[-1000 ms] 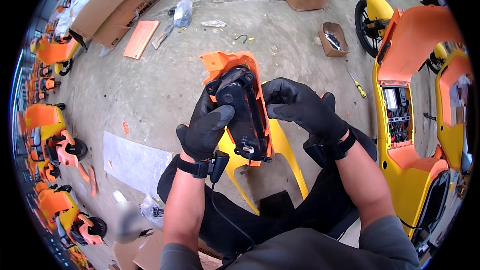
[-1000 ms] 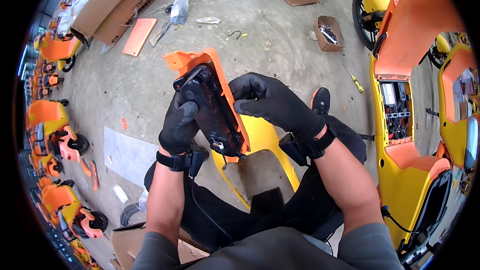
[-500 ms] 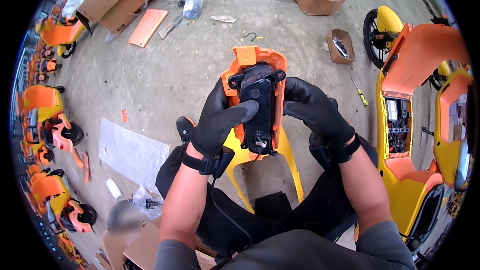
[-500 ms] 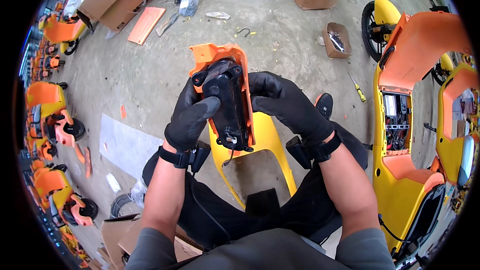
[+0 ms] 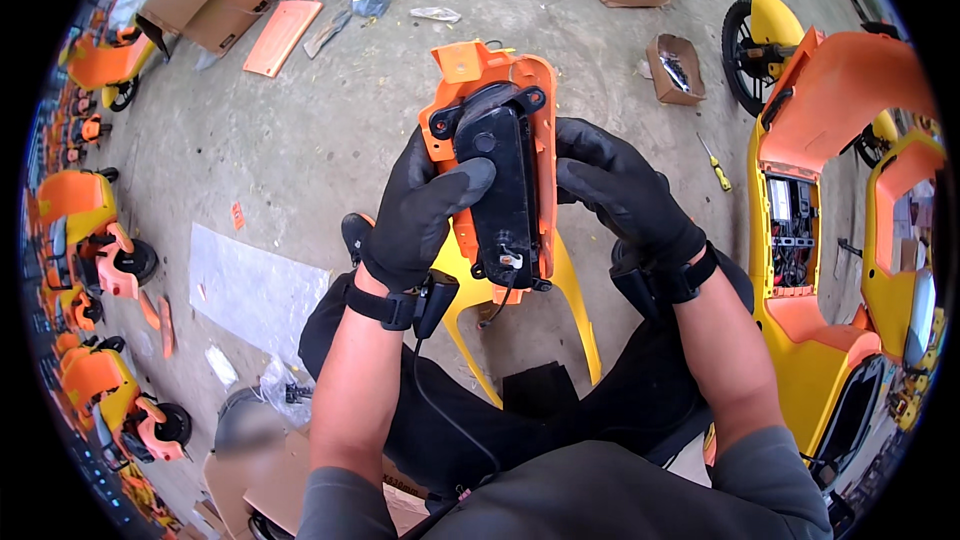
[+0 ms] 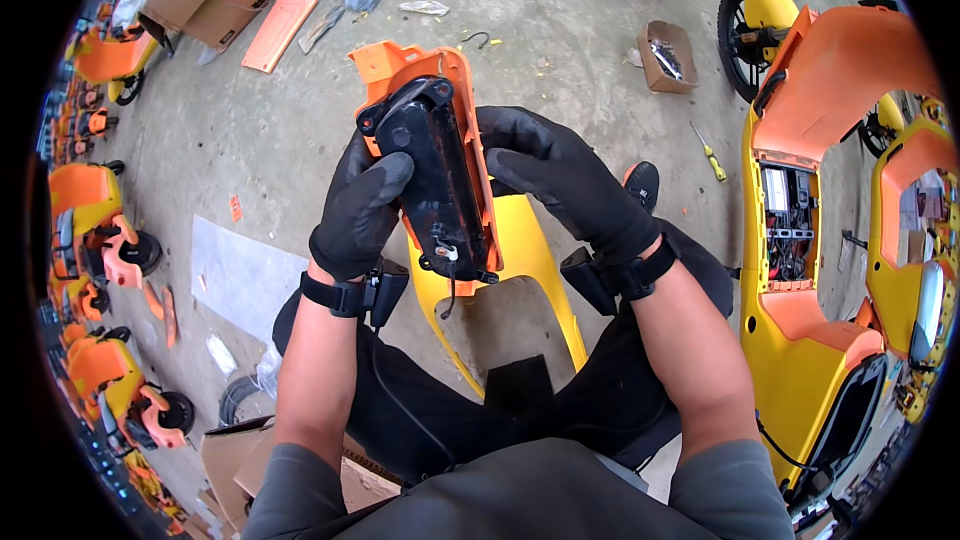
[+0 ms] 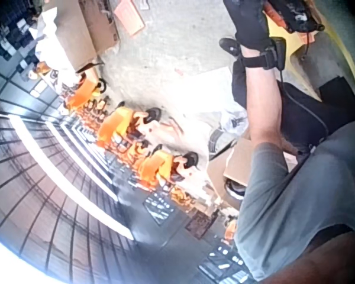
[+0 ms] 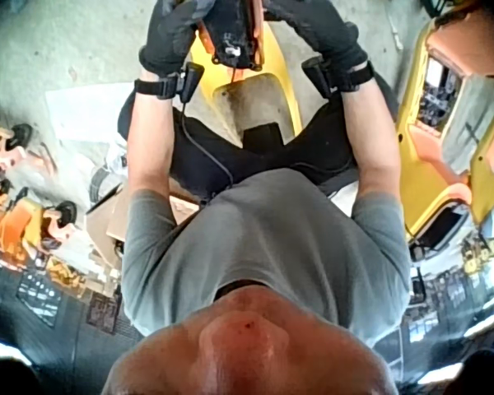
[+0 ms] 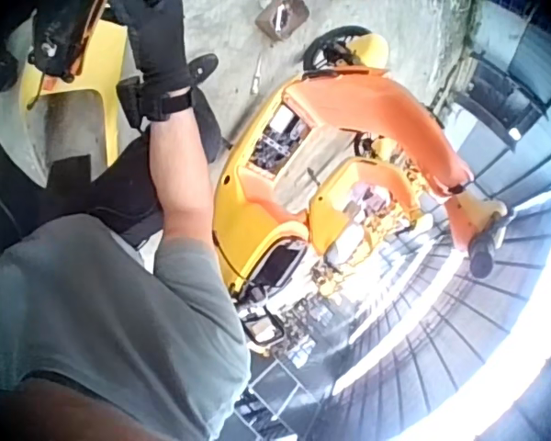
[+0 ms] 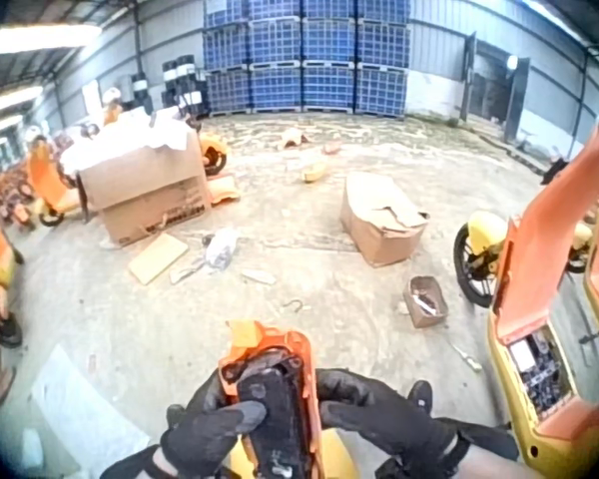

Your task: The person picks up two power tools from a basket, then selects a black electronic component and an orange plastic frame from various piles of parts before fitting the component into the frame while sitting down.

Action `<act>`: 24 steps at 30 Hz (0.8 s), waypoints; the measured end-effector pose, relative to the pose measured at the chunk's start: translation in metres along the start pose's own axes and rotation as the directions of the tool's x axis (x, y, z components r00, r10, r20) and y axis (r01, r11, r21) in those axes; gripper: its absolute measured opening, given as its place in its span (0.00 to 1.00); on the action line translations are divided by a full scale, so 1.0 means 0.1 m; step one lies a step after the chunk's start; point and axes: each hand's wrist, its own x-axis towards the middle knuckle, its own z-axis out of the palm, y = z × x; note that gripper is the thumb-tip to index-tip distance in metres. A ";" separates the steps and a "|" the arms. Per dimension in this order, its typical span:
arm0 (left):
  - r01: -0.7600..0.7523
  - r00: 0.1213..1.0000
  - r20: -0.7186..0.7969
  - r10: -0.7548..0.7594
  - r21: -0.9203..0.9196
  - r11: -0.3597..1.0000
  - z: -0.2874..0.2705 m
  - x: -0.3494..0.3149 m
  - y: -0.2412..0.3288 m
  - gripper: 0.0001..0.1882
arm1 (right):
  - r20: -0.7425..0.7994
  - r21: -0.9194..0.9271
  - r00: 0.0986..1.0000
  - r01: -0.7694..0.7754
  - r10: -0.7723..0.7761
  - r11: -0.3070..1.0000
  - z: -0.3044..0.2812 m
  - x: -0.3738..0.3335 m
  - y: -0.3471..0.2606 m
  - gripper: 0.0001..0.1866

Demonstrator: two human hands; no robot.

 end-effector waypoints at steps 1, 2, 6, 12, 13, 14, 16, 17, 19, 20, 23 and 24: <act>0.003 1.000 -0.004 -0.003 0.007 1.000 0.00 0.00 0.00 0.33 | -0.016 -0.017 1.000 -0.001 0.001 1.000 0.00 0.00 0.00 0.29; 0.006 1.000 -0.009 -0.006 0.013 1.000 0.00 0.00 0.00 0.33 | -0.034 -0.035 0.999 -0.004 0.003 0.999 0.01 0.00 0.01 0.28; 0.016 1.000 -0.025 -0.016 0.028 0.999 0.00 0.00 -0.01 0.33 | -0.064 -0.010 0.998 0.018 -0.019 1.000 0.02 -0.01 0.04 0.28; -0.029 0.999 0.044 0.028 0.038 0.999 -0.02 0.01 -0.02 0.33 | -0.055 -0.037 0.998 0.005 -0.007 0.999 0.02 0.02 0.04 0.30; -0.020 0.999 0.031 0.018 0.047 0.999 -0.03 0.02 -0.02 0.33 | -0.057 -0.045 0.998 0.004 -0.007 0.999 0.02 0.02 0.04 0.30; -0.015 1.000 0.023 0.014 0.049 0.999 -0.03 0.02 -0.02 0.33 | -0.059 -0.054 0.998 0.004 -0.007 0.999 0.02 0.02 0.04 0.29; -0.008 1.000 0.008 0.007 0.053 0.999 -0.04 0.02 -0.03 0.33 | -0.093 -0.008 0.995 0.025 -0.025 1.000 0.03 0.01 0.05 0.26; -0.004 1.000 0.002 0.004 0.055 0.998 -0.03 0.02 -0.03 0.33 | -0.089 0.028 0.995 0.054 -0.051 0.998 0.03 0.00 0.05 0.24; 0.001 1.000 0.018 -0.002 0.051 0.999 -0.02 0.02 -0.03 0.33 | -0.134 -0.025 0.991 0.020 -0.023 1.000 0.00 0.00 0.06 0.24; 0.003 0.999 0.041 -0.005 0.045 0.999 -0.01 0.01 -0.03 0.33 | -0.146 -0.044 0.989 0.012 -0.018 0.999 -0.01 0.00 0.07 0.23; 0.038 0.998 0.041 -0.040 0.056 0.998 0.02 -0.01 -0.03 0.35 | -0.138 0.004 0.990 0.040 -0.039 0.999 -0.03 0.04 0.08 0.22; 0.055 0.998 0.030 -0.057 0.064 0.996 0.03 -0.02 -0.03 0.35 | -0.127 0.024 0.989 0.085 -0.081 0.996 -0.03 0.03 0.07 0.22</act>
